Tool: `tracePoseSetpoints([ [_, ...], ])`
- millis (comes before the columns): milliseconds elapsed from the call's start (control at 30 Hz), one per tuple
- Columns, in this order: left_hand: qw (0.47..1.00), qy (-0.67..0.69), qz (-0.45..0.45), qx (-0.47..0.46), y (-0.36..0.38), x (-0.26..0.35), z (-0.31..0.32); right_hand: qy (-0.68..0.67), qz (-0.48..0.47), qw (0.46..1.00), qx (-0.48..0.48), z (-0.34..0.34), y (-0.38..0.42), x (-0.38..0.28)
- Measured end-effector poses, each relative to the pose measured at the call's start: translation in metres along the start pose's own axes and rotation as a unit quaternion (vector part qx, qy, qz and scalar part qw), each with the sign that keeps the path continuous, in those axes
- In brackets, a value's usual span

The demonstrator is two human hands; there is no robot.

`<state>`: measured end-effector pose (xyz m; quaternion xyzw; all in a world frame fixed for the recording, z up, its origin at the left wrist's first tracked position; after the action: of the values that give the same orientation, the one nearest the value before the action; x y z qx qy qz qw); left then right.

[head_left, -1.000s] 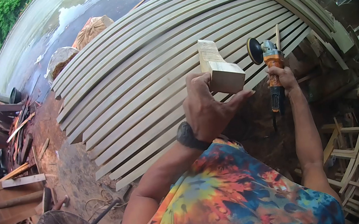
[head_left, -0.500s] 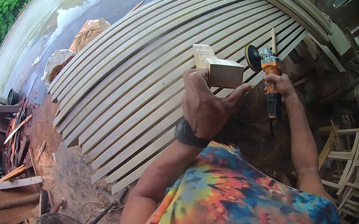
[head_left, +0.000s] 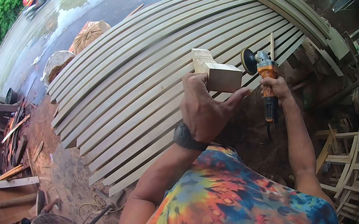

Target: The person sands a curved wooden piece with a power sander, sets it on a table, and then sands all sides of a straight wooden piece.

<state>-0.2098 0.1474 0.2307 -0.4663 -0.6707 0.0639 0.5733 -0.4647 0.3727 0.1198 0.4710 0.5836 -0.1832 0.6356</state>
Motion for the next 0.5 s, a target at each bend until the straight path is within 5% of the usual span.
tracePoseSetpoints([
  [367,1.000,-0.018,0.013,-0.015,0.004,0.004,-0.015,0.012,0.011,1.000,-0.014,-0.002,-0.004,0.005],
  [433,0.994,0.026,-0.078,-0.065,0.017,-0.009,-0.035,0.024,0.011,1.000,-0.015,0.000,-0.005,0.002],
  [500,0.933,0.205,-0.281,-0.093,0.047,-0.035,-0.054,0.035,0.014,0.999,-0.029,0.002,-0.010,-0.001],
])
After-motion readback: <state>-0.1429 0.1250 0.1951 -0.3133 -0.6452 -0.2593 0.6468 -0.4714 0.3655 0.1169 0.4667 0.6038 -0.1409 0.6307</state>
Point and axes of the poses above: each hand's wrist, its own y-axis away from the middle knuckle, its own z-axis out of the palm, x = y × z, the point moved 5 cm from there along -y, towards the middle knuckle, and after that the axes turned 7 degrees about -x, right-handed, at the moved point
